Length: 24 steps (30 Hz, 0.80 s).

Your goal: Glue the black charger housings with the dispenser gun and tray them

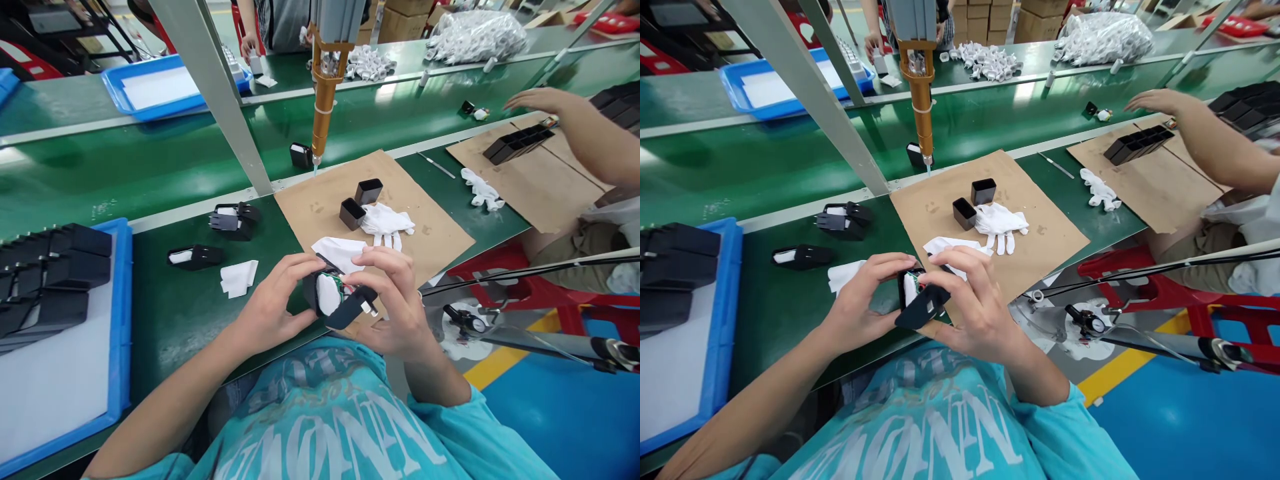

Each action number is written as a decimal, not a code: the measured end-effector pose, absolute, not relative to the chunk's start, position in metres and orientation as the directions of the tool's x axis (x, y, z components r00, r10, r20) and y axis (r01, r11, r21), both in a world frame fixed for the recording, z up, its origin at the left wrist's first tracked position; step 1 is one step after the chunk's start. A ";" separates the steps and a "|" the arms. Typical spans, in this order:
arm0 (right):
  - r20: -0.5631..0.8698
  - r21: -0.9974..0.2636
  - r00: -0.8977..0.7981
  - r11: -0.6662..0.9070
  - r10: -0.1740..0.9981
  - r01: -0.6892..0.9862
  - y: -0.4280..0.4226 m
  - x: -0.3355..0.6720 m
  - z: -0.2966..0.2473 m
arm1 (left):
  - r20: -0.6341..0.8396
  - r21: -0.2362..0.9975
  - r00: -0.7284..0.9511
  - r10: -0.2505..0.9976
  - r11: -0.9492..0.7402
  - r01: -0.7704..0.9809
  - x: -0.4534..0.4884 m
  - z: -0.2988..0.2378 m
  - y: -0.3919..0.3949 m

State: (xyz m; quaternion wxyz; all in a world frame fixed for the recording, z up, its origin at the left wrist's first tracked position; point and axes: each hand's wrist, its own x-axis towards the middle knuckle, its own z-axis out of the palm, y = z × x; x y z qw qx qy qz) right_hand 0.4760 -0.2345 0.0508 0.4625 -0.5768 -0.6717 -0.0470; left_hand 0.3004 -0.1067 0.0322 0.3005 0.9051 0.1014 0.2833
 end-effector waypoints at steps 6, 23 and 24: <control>0.667 -0.472 0.089 0.328 0.740 0.818 -0.234 0.477 0.050 | 0.451 0.606 0.822 0.348 -0.795 0.004 0.300 0.031 -0.106; 0.664 -0.465 0.086 0.320 0.743 0.826 -0.236 0.476 0.053 | 0.436 0.608 0.836 0.333 -0.794 -0.001 0.298 0.035 -0.105; 0.665 -0.465 0.083 0.324 0.742 0.824 -0.236 0.476 0.053 | 0.437 0.607 0.836 0.332 -0.794 -0.002 0.298 0.035 -0.106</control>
